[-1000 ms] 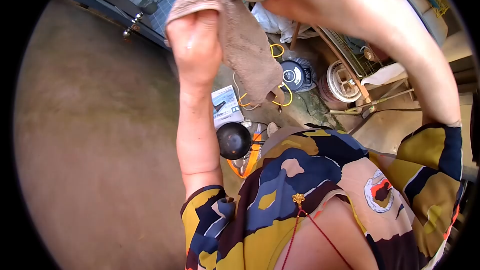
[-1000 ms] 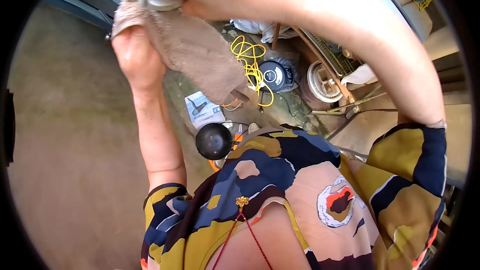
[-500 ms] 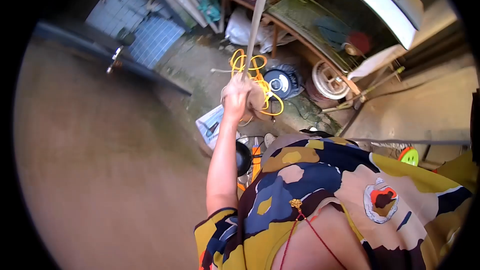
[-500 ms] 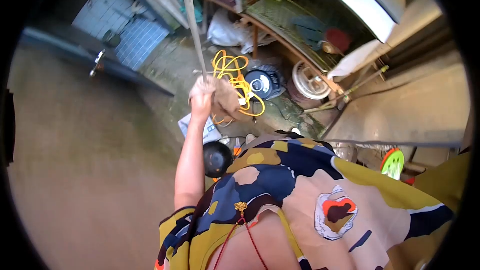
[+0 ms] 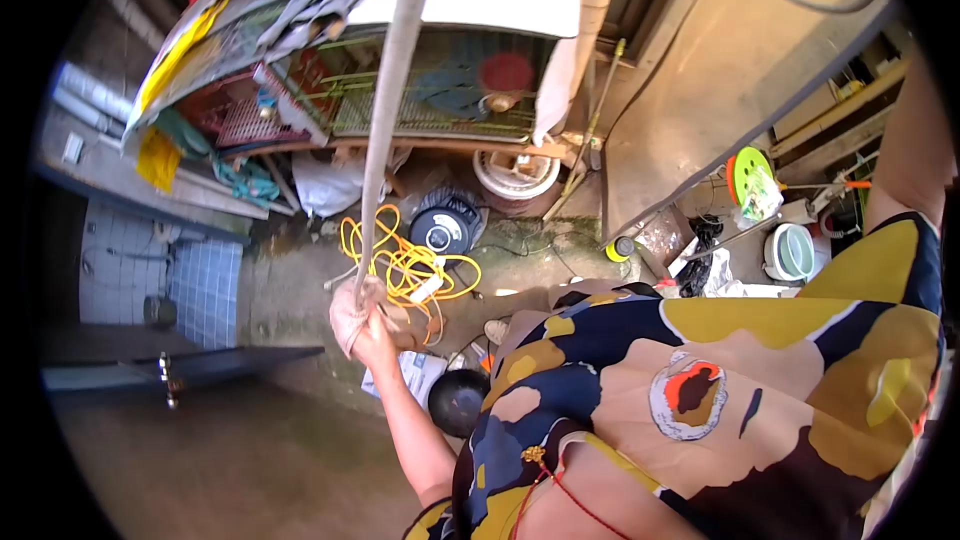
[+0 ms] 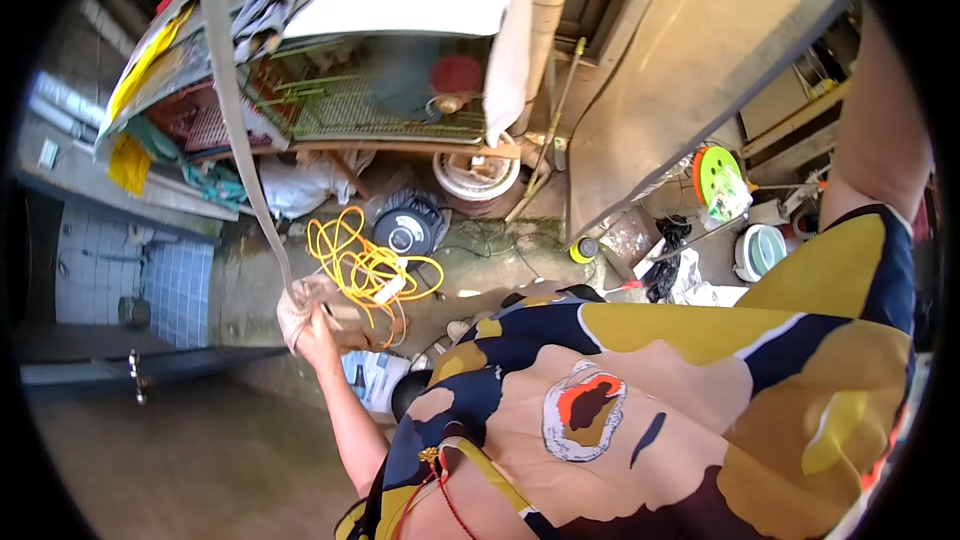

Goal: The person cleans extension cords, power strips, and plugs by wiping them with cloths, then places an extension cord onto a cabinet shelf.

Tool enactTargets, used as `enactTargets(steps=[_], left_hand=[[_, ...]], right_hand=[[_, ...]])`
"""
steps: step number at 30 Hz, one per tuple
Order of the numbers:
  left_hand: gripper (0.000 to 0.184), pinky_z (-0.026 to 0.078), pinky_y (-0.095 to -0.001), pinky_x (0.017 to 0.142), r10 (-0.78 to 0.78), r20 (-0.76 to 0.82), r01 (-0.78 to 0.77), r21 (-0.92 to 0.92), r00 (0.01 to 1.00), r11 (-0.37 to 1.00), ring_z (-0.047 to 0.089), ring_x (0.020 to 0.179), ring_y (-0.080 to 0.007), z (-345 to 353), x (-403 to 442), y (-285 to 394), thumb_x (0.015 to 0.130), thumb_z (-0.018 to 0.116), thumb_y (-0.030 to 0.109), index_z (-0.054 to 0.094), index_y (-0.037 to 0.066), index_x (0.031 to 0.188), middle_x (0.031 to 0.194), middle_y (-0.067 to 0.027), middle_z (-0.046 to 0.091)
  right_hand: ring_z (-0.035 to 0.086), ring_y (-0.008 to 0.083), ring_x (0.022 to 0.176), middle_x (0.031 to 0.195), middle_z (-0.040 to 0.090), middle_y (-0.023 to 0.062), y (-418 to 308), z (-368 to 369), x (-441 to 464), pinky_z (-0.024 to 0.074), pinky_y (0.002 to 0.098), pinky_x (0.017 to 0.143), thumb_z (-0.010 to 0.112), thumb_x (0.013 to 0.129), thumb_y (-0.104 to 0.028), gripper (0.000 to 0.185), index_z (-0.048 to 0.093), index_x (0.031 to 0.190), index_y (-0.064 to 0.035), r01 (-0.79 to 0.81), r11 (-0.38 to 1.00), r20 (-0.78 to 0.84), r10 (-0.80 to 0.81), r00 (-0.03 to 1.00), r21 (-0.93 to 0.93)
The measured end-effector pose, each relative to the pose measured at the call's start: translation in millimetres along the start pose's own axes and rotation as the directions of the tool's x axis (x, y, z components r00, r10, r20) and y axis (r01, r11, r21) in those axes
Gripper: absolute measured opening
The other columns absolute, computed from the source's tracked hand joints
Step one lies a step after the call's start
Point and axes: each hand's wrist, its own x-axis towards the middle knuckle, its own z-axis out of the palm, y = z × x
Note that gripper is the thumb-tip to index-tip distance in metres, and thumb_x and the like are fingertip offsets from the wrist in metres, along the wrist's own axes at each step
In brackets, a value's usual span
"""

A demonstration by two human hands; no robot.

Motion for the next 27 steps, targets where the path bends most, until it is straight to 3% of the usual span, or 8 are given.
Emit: enactTargets(steps=[4, 7, 10, 14, 17, 19, 21, 27], left_hand=[[0.025, 0.045, -0.0322, 0.081, -0.017, 0.009, 0.018, -0.092, 1.000, 0.996, 0.058, 0.088, -0.0210, 17, -6, 13, 0.079, 0.062, 0.001, 0.057, -0.004, 0.103, 0.096, -0.0124, 0.060], [0.025, 0.046, -0.0301, 0.081, -0.063, 0.050, 0.070, -0.158, 0.997, 0.985, 0.057, 0.088, -0.0186, 42, -2, 54, 0.081, 0.061, 0.000, 0.053, -0.006, 0.105, 0.097, -0.0128, 0.060], [0.022, 0.045, -0.0280, 0.082, -0.056, 0.097, 0.082, -0.299, 0.994, 0.951, 0.056, 0.088, -0.0157, 69, 2, 87, 0.083, 0.058, -0.002, 0.052, -0.004, 0.104, 0.098, -0.0093, 0.058], [0.027, 0.047, -0.0289, 0.082, -0.070, 0.183, 0.135, -0.370, 0.981, 0.919, 0.058, 0.090, -0.0173, 116, 7, 144, 0.081, 0.060, -0.005, 0.051, -0.008, 0.106, 0.102, -0.0127, 0.058], [0.025, 0.046, -0.0290, 0.082, 0.073, 0.235, 0.010, -0.332, 0.969, 0.943, 0.058, 0.089, -0.0162, 148, 10, 184, 0.081, 0.063, -0.002, 0.055, -0.009, 0.103, 0.097, -0.0114, 0.061], [0.019, 0.045, -0.0295, 0.083, 0.219, 0.281, -0.103, -0.377, 0.934, 0.921, 0.057, 0.091, -0.0165, 175, 15, 216, 0.079, 0.057, -0.006, 0.058, -0.006, 0.098, 0.099, -0.0096, 0.060], [0.020, 0.046, -0.0285, 0.081, 0.269, 0.289, -0.121, -0.441, 0.919, 0.889, 0.058, 0.088, -0.0155, 205, 20, 249, 0.079, 0.058, -0.006, 0.058, -0.006, 0.099, 0.096, -0.0088, 0.061], [0.009, 0.044, -0.0248, 0.071, 0.291, 0.341, -0.057, -0.558, 0.894, 0.828, 0.053, 0.076, -0.0091, 287, 29, 312, 0.083, 0.065, 0.005, 0.060, -0.003, 0.085, 0.081, -0.0012, 0.059]], right_hand=[[0.034, 0.0045, 0.044, 0.058, 0.038, -0.0037, 32, -56, -40, 0.0297, 0.0207, 0.040, 0.058, 0.084, -0.013, 0.009, 0.054, 0.084, -0.0051, -0.123, 0.992, 0.006, 0.123, 0.992, -0.042], [0.057, 0.0212, 0.064, 0.072, 0.060, 0.0124, 54, -75, -98, 0.0457, 0.0415, 0.052, 0.068, 0.070, -0.004, 0.019, 0.054, 0.082, 0.0022, -0.332, 0.900, 0.121, 0.310, 0.943, 0.283], [0.054, 0.0071, 0.066, 0.079, 0.058, 0.0005, 95, -77, -164, 0.0462, 0.0211, 0.062, 0.069, 0.067, -0.023, 0.037, 0.059, 0.097, -0.0044, -0.584, 0.804, 0.293, 0.588, 0.754, -0.110], [0.056, 0.0090, 0.076, 0.081, 0.058, 0.0008, 112, -33, -244, 0.0463, 0.0223, 0.069, 0.071, 0.063, -0.014, 0.034, 0.057, 0.093, -0.0036, -0.787, 0.608, 0.552, 0.622, 0.556, 0.108], [0.057, 0.0113, 0.079, 0.086, 0.060, 0.0041, 141, -8, -304, 0.0476, 0.0255, 0.073, 0.071, 0.064, -0.006, 0.033, 0.055, 0.093, -0.0030, -0.868, 0.483, 0.695, 0.585, 0.419, 0.117], [0.058, 0.0117, 0.079, 0.086, 0.060, 0.0052, 164, 12, -343, 0.0479, 0.0273, 0.073, 0.070, 0.065, -0.006, 0.032, 0.055, 0.093, -0.0025, -0.891, 0.418, 0.764, 0.513, 0.391, 0.176], [0.058, 0.0116, 0.079, 0.085, 0.060, 0.0054, 180, 31, -374, 0.0482, 0.0274, 0.074, 0.070, 0.066, -0.006, 0.032, 0.054, 0.093, -0.0020, -0.816, 0.556, 0.798, 0.415, 0.438, 0.158], [0.059, 0.0124, 0.085, 0.088, 0.059, 0.0059, 161, 56, -410, 0.0486, 0.0285, 0.075, 0.071, 0.069, -0.008, 0.032, 0.052, 0.094, -0.0026, -0.881, 0.358, 0.856, 0.298, 0.422, 0.310]])
